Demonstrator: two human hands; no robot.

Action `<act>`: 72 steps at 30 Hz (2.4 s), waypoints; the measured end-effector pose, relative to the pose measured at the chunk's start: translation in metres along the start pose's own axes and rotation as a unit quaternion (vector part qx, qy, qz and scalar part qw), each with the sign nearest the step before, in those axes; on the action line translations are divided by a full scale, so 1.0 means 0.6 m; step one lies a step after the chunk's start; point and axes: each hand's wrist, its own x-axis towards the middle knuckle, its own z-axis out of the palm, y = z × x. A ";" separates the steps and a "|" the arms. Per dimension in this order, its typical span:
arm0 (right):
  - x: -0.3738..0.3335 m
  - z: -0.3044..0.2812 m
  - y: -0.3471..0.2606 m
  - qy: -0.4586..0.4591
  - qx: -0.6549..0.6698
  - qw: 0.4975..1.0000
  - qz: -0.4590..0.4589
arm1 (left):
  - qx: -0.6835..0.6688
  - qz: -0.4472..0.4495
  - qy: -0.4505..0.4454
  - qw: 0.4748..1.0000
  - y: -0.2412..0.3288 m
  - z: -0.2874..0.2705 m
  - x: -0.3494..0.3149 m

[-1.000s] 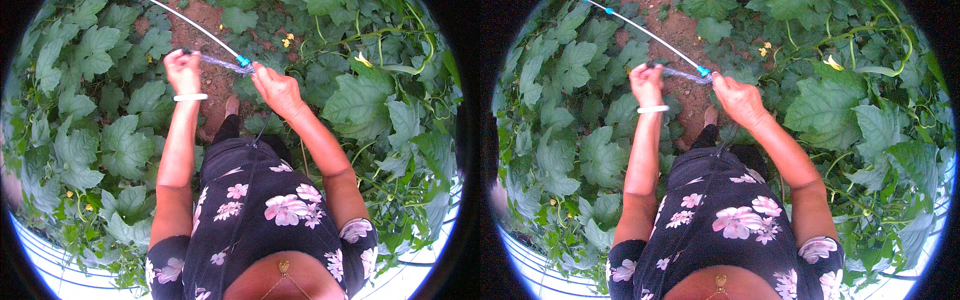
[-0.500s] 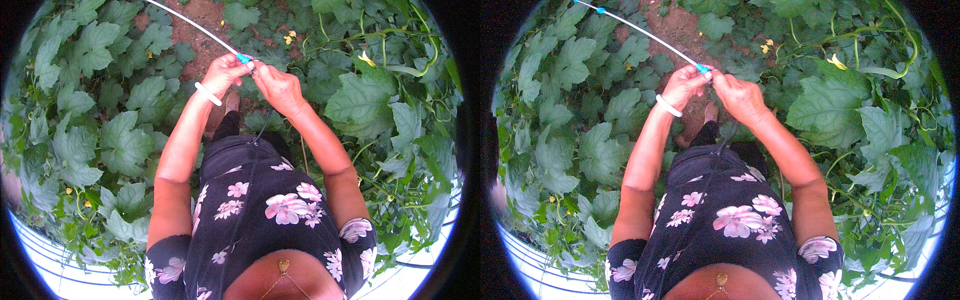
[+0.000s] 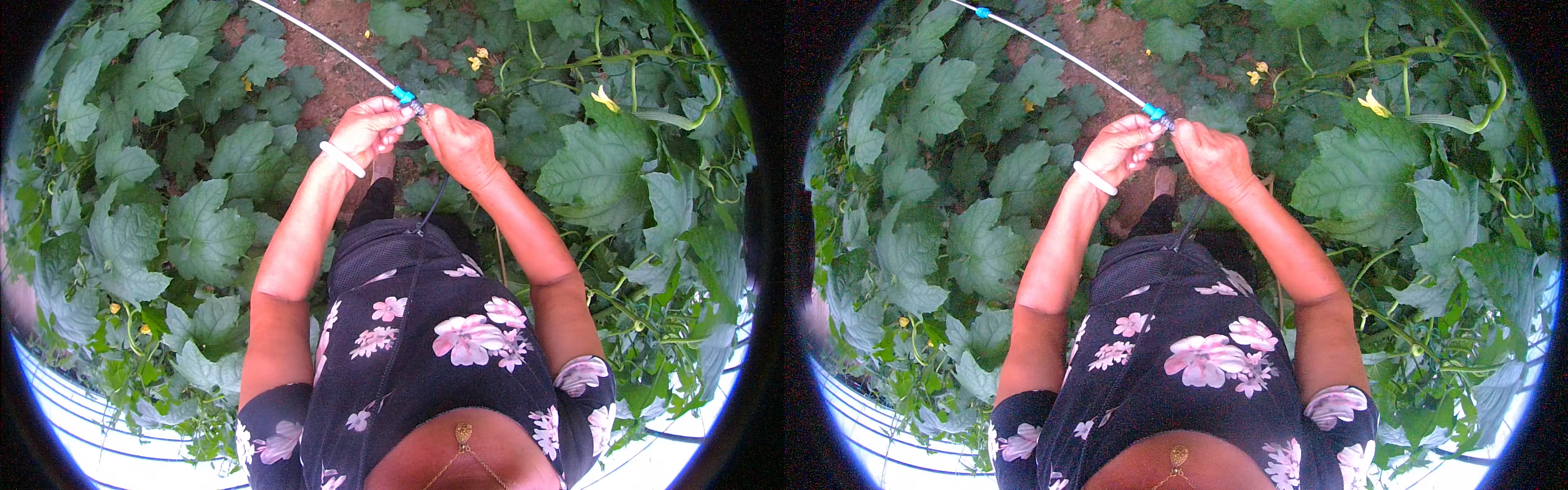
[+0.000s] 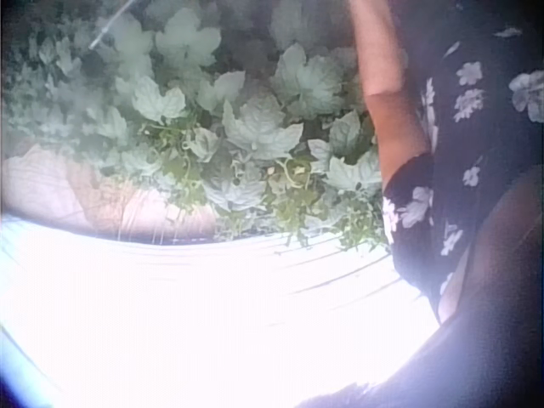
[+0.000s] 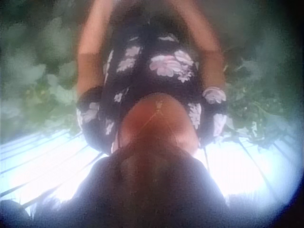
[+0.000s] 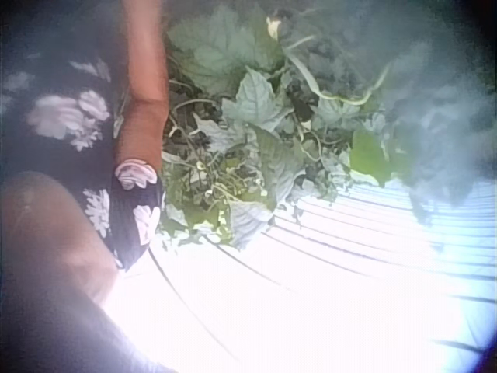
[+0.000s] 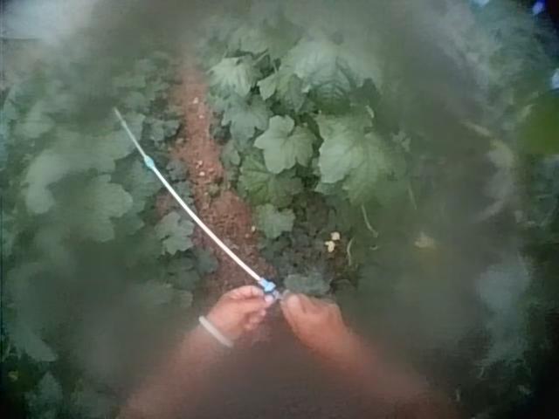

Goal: The person assembles a drip irrigation system by hand, attaching a blue plastic connector to a white tube and screwing a brass fitting onto the connector. The person repeatedly unscrews and reattaches the components while standing among leafy plants.

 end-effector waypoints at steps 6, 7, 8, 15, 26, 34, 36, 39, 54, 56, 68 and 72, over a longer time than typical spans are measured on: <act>-0.005 0.014 0.010 -0.003 -0.014 1.000 -0.001 | 0.004 0.057 0.086 0.995 -0.018 0.028 -0.009; -0.005 0.015 0.011 -0.008 -0.017 1.000 0.001 | 0.031 0.086 0.108 0.990 -0.024 0.035 -0.014; -0.006 0.017 0.010 -0.014 -0.019 1.000 0.003 | 0.057 0.114 0.130 0.983 -0.029 0.042 -0.017; -0.004 0.020 0.003 -0.028 -0.017 0.999 0.009 | -0.006 0.173 0.175 0.969 -0.056 0.047 -0.017; 0.014 -0.001 -0.006 -0.053 0.239 0.955 0.167 | -0.004 0.201 0.032 0.979 -0.026 0.017 -0.011; 0.006 0.003 0.000 -0.099 0.454 0.855 0.233 | -0.012 0.208 0.017 0.978 -0.041 0.006 -0.015; 0.015 -0.014 -0.007 -0.124 0.532 0.789 0.280 | -0.014 0.219 0.009 0.976 -0.043 0.004 -0.013; 0.025 -0.027 -0.004 -0.152 0.607 0.716 0.310 | -0.021 0.222 -0.006 0.975 -0.031 0.014 -0.017; 0.125 -0.026 0.048 -0.189 0.494 0.834 0.160 | 0.145 0.310 0.059 0.938 -0.029 0.025 -0.018; 0.153 -0.025 0.026 -0.206 0.513 0.821 0.140 | 0.191 0.322 0.072 0.925 -0.027 0.022 -0.016; 0.262 0.016 -0.113 -0.175 0.521 0.820 0.163 | 0.377 0.343 0.200 0.837 -0.032 0.013 -0.034; 0.267 0.003 -0.148 -0.178 0.630 0.724 0.216 | 0.262 0.369 0.120 0.883 -0.047 -0.012 -0.025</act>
